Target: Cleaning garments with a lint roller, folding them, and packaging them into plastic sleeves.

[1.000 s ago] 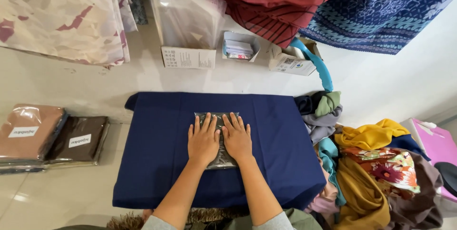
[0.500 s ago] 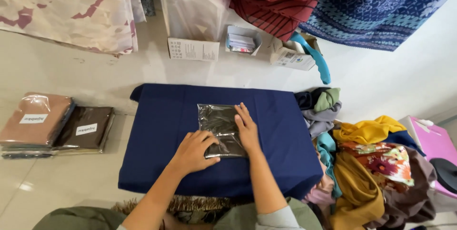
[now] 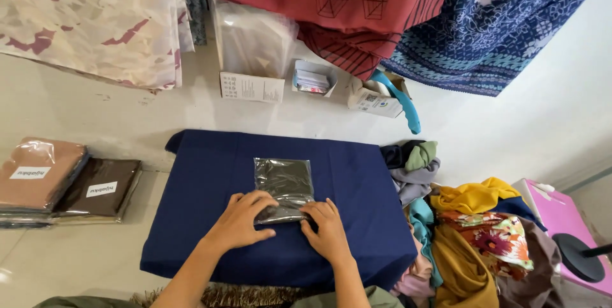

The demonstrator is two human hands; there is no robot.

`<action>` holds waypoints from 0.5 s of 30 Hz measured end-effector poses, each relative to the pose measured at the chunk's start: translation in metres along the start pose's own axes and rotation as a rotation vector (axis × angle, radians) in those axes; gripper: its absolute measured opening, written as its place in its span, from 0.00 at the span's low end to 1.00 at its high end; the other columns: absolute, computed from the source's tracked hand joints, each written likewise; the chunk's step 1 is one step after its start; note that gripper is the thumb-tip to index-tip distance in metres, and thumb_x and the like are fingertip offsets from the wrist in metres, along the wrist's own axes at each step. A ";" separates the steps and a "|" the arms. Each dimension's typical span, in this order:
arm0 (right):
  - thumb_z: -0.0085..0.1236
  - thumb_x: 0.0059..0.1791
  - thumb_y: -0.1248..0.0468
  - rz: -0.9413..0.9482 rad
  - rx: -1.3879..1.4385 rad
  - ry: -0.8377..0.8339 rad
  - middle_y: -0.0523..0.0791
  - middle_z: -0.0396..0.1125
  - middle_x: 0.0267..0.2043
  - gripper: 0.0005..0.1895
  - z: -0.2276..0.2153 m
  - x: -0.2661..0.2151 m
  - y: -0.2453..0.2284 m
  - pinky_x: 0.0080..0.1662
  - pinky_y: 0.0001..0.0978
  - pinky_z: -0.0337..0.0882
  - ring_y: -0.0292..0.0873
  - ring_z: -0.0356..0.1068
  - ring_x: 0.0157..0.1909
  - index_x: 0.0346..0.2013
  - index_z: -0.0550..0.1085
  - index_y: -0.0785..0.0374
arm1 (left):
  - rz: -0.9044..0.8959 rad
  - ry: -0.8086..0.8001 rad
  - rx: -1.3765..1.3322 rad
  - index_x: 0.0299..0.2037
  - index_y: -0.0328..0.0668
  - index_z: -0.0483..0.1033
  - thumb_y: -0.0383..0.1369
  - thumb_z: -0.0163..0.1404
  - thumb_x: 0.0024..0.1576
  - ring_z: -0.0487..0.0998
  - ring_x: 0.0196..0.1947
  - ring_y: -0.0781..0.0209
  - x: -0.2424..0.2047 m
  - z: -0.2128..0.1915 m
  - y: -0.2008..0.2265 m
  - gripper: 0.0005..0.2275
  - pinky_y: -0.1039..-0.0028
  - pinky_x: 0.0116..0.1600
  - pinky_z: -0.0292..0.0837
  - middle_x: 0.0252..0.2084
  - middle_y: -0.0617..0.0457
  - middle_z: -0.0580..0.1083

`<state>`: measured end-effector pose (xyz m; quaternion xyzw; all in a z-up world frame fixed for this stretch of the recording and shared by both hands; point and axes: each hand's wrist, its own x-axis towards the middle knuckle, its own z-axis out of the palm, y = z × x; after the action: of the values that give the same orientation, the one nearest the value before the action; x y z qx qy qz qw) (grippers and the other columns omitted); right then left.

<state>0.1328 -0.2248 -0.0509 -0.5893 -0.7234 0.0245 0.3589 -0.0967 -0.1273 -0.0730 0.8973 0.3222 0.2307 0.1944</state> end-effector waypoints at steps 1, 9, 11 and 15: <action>0.61 0.41 0.68 -0.012 0.003 0.043 0.41 0.75 0.46 0.13 0.000 0.000 0.002 0.70 0.47 0.54 0.42 0.73 0.51 0.41 0.79 0.59 | -0.066 0.030 -0.062 0.52 0.60 0.75 0.35 0.63 0.45 0.73 0.52 0.65 -0.002 0.000 -0.002 0.22 0.63 0.68 0.52 0.56 0.67 0.72; 0.67 0.39 0.73 -0.052 0.327 0.494 0.47 0.78 0.38 0.16 -0.031 0.003 -0.011 0.70 0.49 0.64 0.43 0.78 0.41 0.42 0.78 0.66 | -0.068 0.597 -0.463 0.39 0.46 0.85 0.33 0.61 0.52 0.76 0.42 0.64 0.004 -0.029 0.059 0.07 0.74 0.50 0.71 0.36 0.60 0.81; 0.63 0.48 0.64 0.181 0.774 0.506 0.53 0.76 0.44 0.29 -0.031 -0.001 0.002 0.54 0.34 0.74 0.49 0.75 0.56 0.62 0.68 0.66 | -0.033 0.744 -0.512 0.40 0.37 0.81 0.31 0.58 0.54 0.77 0.31 0.66 0.017 -0.042 0.079 0.07 0.79 0.39 0.73 0.34 0.55 0.80; 0.61 0.40 0.83 0.181 1.266 0.251 0.49 0.64 0.50 0.51 -0.023 0.007 0.023 0.49 0.33 0.73 0.47 0.69 0.50 0.75 0.54 0.60 | -0.222 0.776 -0.561 0.41 0.35 0.81 0.31 0.57 0.55 0.79 0.30 0.66 0.033 -0.031 0.071 0.09 0.78 0.37 0.74 0.33 0.52 0.81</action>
<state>0.1639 -0.2203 -0.0407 -0.3207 -0.4694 0.4070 0.7149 -0.0557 -0.1504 -0.0030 0.6186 0.3898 0.6038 0.3175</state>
